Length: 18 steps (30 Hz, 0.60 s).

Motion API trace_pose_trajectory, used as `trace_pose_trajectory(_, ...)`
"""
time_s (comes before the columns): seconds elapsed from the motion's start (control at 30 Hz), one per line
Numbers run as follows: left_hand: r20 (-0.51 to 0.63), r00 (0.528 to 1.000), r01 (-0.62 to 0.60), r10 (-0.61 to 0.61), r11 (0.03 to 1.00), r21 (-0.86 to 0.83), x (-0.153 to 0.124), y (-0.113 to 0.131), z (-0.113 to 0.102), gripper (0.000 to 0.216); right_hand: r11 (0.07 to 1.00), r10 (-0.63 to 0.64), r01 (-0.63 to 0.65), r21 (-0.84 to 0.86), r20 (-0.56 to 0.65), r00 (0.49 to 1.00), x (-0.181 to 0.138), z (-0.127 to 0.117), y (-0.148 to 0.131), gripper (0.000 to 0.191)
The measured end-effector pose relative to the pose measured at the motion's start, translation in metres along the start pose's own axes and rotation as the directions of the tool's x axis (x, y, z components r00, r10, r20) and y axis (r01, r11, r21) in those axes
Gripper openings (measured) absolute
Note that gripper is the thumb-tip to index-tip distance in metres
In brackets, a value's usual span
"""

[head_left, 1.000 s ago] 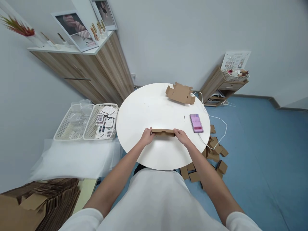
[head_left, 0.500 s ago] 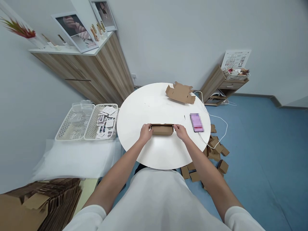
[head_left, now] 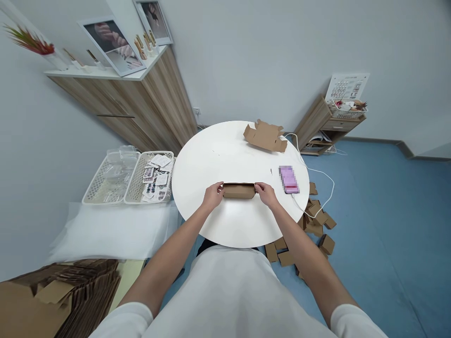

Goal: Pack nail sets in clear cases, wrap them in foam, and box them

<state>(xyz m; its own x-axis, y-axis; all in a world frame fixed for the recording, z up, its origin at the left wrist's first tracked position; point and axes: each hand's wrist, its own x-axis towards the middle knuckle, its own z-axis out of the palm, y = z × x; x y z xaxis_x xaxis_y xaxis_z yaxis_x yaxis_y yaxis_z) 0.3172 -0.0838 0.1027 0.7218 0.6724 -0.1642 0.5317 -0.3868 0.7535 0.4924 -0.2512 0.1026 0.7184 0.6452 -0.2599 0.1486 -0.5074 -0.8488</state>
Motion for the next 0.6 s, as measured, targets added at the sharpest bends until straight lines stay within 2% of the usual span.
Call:
trace_pose_trajectory(0.1, -0.008, 1.000, 0.010, -0.010, 1.000, -0.024, -0.003, 0.002, -0.002, 0.043, 1.000, 0.005, -0.005, 0.017, 0.008, 1.000, -0.004, -0.002, -0.002, 0.034)
trace_pose_trajectory(0.17, 0.007, 0.999, 0.038, -0.037, 0.994, -0.104, -0.005, 0.003, -0.002, 0.043, 0.997, 0.022, -0.025, 0.079, 0.036, 0.999, -0.008, -0.003, -0.002, 0.037)
trace_pose_trajectory(0.27, 0.048, 0.992, 0.128, -0.120, 0.959, -0.253, -0.006, 0.002, -0.001, 0.039, 0.981, 0.071, -0.084, 0.174, 0.078, 0.994, -0.011, -0.003, 0.001, 0.035)
trace_pose_trajectory(0.33, 0.069, 0.980, 0.198, -0.186, 0.933, -0.301, -0.005, -0.002, 0.000, 0.037, 0.979, 0.093, -0.103, 0.176, 0.062, 0.994, -0.011, -0.002, 0.004, 0.034)
trace_pose_trajectory(0.47, 0.108, 0.963, 0.270, -0.249, 0.911, -0.312, -0.004, -0.008, 0.003, 0.042, 0.980, 0.128, -0.133, 0.149, 0.041, 0.991, -0.009, -0.001, 0.011, 0.042)
trace_pose_trajectory(0.6, 0.116, 0.965, 0.258, -0.234, 0.923, -0.287, -0.004, -0.010, 0.004, 0.039, 0.981, 0.133, -0.139, 0.132, 0.052, 0.990, -0.011, 0.001, 0.012, 0.044)
